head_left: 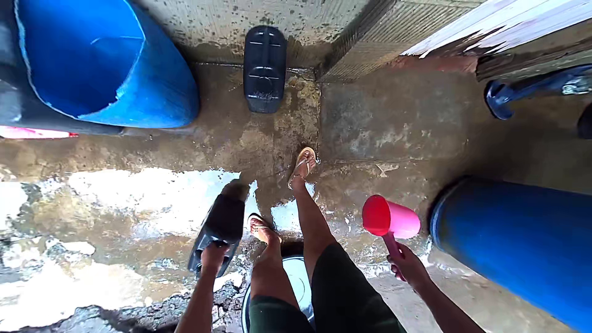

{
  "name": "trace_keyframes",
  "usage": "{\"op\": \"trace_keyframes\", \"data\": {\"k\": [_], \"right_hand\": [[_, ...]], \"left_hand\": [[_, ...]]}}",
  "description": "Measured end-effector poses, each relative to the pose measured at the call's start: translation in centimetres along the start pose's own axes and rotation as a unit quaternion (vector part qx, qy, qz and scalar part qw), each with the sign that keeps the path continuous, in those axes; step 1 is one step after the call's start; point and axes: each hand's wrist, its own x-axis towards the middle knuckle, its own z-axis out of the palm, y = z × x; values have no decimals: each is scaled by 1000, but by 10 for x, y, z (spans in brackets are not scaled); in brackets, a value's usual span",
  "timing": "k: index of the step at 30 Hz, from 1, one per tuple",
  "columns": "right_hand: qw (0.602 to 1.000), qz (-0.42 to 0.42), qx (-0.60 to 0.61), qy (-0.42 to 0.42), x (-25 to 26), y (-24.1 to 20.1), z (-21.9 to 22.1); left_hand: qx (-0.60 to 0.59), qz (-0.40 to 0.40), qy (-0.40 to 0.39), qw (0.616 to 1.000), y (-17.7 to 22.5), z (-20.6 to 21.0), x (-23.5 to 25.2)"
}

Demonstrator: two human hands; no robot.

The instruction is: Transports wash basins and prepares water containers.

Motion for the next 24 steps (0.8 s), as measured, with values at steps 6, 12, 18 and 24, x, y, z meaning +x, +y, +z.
{"op": "trace_keyframes", "data": {"k": [6, 12, 18, 24], "right_hand": [[999, -1, 50, -21, 18, -30, -28], [992, -3, 127, -11, 25, -60, -80], [977, 32, 210, -3, 32, -63, -105], [958, 94, 272, -14, 38, -35, -88]], "left_hand": [[-96, 94, 0, 991, 144, 7, -30], [-102, 200, -28, 974, 343, 4, -25], [-120, 234, -22, 965, 504, -3, -18], [-177, 227, 1, 958, 611, -5, 13]]}}
